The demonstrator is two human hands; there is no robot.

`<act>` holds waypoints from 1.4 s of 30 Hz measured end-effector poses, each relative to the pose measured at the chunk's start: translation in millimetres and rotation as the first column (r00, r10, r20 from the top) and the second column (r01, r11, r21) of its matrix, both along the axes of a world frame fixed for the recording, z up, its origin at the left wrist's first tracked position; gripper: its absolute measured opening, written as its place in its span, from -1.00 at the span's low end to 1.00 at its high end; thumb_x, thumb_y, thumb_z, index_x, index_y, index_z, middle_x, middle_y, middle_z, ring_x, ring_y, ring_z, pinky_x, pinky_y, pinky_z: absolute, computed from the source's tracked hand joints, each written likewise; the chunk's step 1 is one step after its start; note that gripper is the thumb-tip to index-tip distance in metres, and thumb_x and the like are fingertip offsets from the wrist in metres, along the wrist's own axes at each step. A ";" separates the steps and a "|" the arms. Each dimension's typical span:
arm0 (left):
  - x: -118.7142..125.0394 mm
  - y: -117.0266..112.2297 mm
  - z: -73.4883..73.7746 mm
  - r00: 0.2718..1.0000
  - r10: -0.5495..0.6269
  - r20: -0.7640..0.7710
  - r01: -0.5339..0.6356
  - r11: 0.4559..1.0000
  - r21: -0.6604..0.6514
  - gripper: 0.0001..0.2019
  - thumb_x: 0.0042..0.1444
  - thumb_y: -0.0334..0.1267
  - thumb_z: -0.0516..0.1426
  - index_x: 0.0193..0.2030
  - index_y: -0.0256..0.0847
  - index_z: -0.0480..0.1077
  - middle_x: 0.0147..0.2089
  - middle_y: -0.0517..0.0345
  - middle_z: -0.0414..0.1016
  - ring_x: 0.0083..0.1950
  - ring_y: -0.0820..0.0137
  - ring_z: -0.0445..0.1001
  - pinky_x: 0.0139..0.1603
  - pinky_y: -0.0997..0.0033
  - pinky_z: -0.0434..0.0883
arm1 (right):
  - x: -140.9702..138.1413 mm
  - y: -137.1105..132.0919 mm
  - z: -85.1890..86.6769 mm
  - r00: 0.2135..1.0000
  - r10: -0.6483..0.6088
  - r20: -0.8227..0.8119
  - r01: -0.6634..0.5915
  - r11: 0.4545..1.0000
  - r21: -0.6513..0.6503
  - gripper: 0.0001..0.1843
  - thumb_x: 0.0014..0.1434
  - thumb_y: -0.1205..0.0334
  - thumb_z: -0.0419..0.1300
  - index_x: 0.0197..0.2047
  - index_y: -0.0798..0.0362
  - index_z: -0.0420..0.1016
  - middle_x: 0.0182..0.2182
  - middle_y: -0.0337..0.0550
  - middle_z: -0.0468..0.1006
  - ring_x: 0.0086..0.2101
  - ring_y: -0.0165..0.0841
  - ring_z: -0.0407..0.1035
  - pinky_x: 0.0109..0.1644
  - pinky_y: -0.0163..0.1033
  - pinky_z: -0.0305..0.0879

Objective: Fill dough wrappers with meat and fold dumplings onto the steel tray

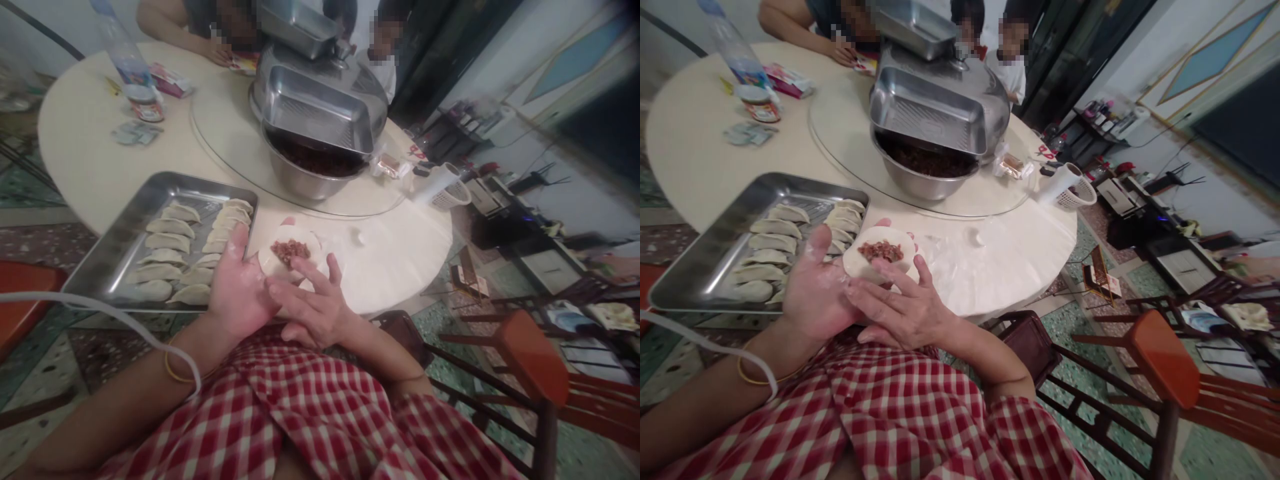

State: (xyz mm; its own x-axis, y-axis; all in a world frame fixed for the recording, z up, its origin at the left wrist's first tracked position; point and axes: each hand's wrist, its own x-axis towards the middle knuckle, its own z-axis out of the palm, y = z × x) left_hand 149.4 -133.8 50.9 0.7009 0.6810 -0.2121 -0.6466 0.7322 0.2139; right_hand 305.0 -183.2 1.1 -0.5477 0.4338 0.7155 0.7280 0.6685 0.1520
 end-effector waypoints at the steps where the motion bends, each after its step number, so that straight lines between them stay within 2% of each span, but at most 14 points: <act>1: -0.2 0.3 0.2 1.000 -0.002 0.004 0.002 1.000 0.005 -0.32 0.30 0.19 -0.21 0.40 -0.19 0.10 -0.11 0.00 0.66 -0.14 0.20 0.63 -0.03 0.15 0.48 | 0.4 0.5 -0.2 1.000 0.014 -0.004 -0.014 1.000 0.002 -0.46 0.32 -0.16 -0.11 0.10 -0.05 0.46 0.11 -0.29 0.55 0.39 -0.24 -0.05 0.51 0.10 -0.48; 6: 0.5 1.3 2.9 1.000 -0.017 0.001 0.017 1.000 -0.005 -0.31 0.31 0.17 -0.20 0.44 -0.19 0.00 -0.01 -0.04 0.62 -0.08 0.15 0.61 0.09 0.05 0.41 | 5.0 -3.8 4.3 0.998 0.066 0.004 -0.066 0.998 -0.021 -0.48 0.30 -0.15 -0.05 0.12 -0.05 0.44 0.09 -0.25 0.55 0.37 -0.22 0.01 0.50 0.11 -0.49; 8: 1.8 1.2 3.2 0.999 0.043 -0.022 -0.044 0.999 -0.016 -0.32 0.31 0.14 -0.18 0.43 -0.24 0.04 0.04 -0.09 0.59 0.00 0.13 0.58 0.12 0.05 0.39 | 18.1 -9.2 8.7 0.997 0.072 -0.030 -0.072 0.997 0.002 -0.52 0.32 -0.13 -0.08 0.11 -0.12 0.43 0.03 -0.29 0.59 0.33 -0.26 0.12 0.51 0.07 -0.43; 9: 2.5 1.1 2.8 0.996 0.086 -0.030 -0.086 0.996 -0.013 -0.33 0.31 0.13 -0.16 0.41 -0.27 0.07 0.07 -0.13 0.57 0.05 0.11 0.56 0.13 0.05 0.39 | 29.0 -11.1 10.8 0.997 0.026 -0.068 -0.025 1.000 0.016 -0.54 0.33 -0.10 -0.11 0.12 -0.16 0.42 -0.01 -0.31 0.61 0.30 -0.28 0.17 0.51 0.05 -0.35; 11: 3.6 0.6 1.0 0.990 0.135 -0.028 -0.135 0.991 -0.007 -0.33 0.30 0.12 -0.13 0.38 -0.33 0.13 0.10 -0.19 0.55 0.11 0.09 0.53 0.16 0.05 0.38 | 58.9 -10.2 12.7 0.956 -0.241 -0.168 0.244 0.970 0.000 -0.53 0.35 -0.03 -0.16 0.17 -0.17 0.38 -0.05 -0.24 0.60 0.24 -0.25 0.26 0.47 0.10 -0.20; 14: 4.8 -0.5 -3.4 0.997 0.066 -0.025 -0.066 0.998 -0.011 -0.32 0.29 0.14 -0.12 0.33 -0.38 0.19 0.11 -0.21 0.54 0.14 0.08 0.51 0.22 0.00 0.35 | 114.1 6.3 6.8 0.701 -0.676 -0.229 0.665 0.735 -0.134 -0.49 0.35 0.03 -0.19 0.18 0.03 0.37 -0.01 -0.01 0.58 0.23 -0.09 0.24 0.37 0.28 -0.12; 16: 6.4 -1.4 -6.3 1.000 0.019 -0.022 -0.019 1.000 -0.010 -0.33 0.30 0.13 -0.12 0.30 -0.41 0.23 0.10 -0.18 0.56 0.15 0.09 0.50 0.26 -0.04 0.31 | 146.6 23.1 -2.0 0.580 -0.797 -0.166 0.758 0.604 -0.247 -0.46 0.36 0.03 -0.22 0.20 0.11 0.33 -0.05 0.04 0.60 0.24 -0.05 0.19 0.32 0.33 -0.10; 19: 9.7 -3.3 -9.4 0.999 -0.032 -0.004 0.032 0.999 0.003 -0.37 0.32 0.11 -0.12 0.24 -0.42 0.31 0.12 -0.14 0.55 0.19 0.08 0.47 0.28 -0.09 0.29 | 175.5 44.7 -16.1 0.536 -0.844 -0.032 0.787 0.513 -0.344 -0.46 0.37 0.05 -0.22 0.18 0.15 0.35 -0.11 0.06 0.61 0.24 -0.07 0.19 0.32 0.31 -0.11; 24: 11.9 -6.2 -11.5 0.997 -0.079 -0.026 0.080 0.997 0.011 -0.38 0.31 0.12 -0.11 0.18 -0.38 0.38 0.15 -0.13 0.52 0.18 0.05 0.47 0.24 -0.15 0.33 | 184.1 58.7 -28.0 0.591 -0.804 0.064 0.759 0.527 -0.382 -0.46 0.38 0.07 -0.21 0.17 0.16 0.38 -0.13 0.09 0.61 0.23 -0.10 0.21 0.35 0.31 -0.18; 28: 10.3 -5.9 -13.6 0.992 -0.117 -0.045 0.118 0.993 0.016 -0.38 0.28 0.11 -0.03 0.21 -0.41 0.35 0.13 -0.16 0.54 0.21 0.06 0.45 0.26 -0.09 0.33 | 178.4 52.5 -18.8 0.599 -0.798 -0.063 0.728 0.575 -0.373 -0.46 0.37 0.04 -0.22 0.11 0.15 0.42 -0.13 0.08 0.62 0.21 -0.08 0.25 0.34 0.34 -0.17; 31: 10.2 -5.4 -16.3 0.988 -0.154 -0.024 0.155 0.987 0.032 -0.39 0.27 0.10 0.00 0.24 -0.39 0.33 0.17 -0.15 0.51 0.24 0.07 0.41 0.27 -0.03 0.33 | 155.0 35.7 3.1 0.649 -0.698 -0.303 0.623 0.716 -0.315 -0.47 0.38 0.02 -0.25 0.15 0.07 0.35 -0.15 -0.04 0.64 0.22 -0.14 0.27 0.37 0.31 -0.16; 34: 12.1 -6.5 -17.8 0.981 -0.194 0.000 0.194 0.980 0.050 -0.36 0.26 0.12 0.00 0.25 -0.39 0.33 0.20 -0.16 0.48 0.25 0.06 0.40 0.26 0.00 0.35 | 113.6 19.6 30.4 0.854 -0.317 -0.413 0.183 0.925 -0.333 -0.48 0.39 0.03 -0.31 0.24 -0.05 0.22 -0.08 -0.13 0.62 0.11 -0.27 0.43 0.41 0.18 -0.07; 37: 14.3 -9.6 -17.7 0.968 -0.246 0.056 0.243 0.968 0.056 -0.40 0.28 0.11 -0.02 0.22 -0.34 0.37 0.12 -0.13 0.55 0.25 0.07 0.40 0.28 -0.01 0.31 | 73.5 19.0 51.5 0.942 0.028 -0.334 -0.188 0.870 -0.455 -0.41 0.37 -0.11 -0.31 0.20 -0.03 0.28 -0.14 -0.16 0.65 0.25 -0.26 0.27 0.44 0.12 -0.09; 42: 12.6 -13.9 -18.0 0.950 -0.283 0.134 0.276 0.959 0.069 -0.47 0.31 0.07 -0.04 0.08 -0.34 0.49 0.03 -0.10 0.60 0.19 0.10 0.47 0.28 0.04 0.32 | 49.8 39.6 57.9 0.943 0.240 -0.232 -0.332 0.749 -0.574 -0.29 0.35 -0.18 -0.38 0.08 0.08 0.38 0.06 -0.04 0.56 0.26 -0.33 0.24 0.46 -0.01 -0.14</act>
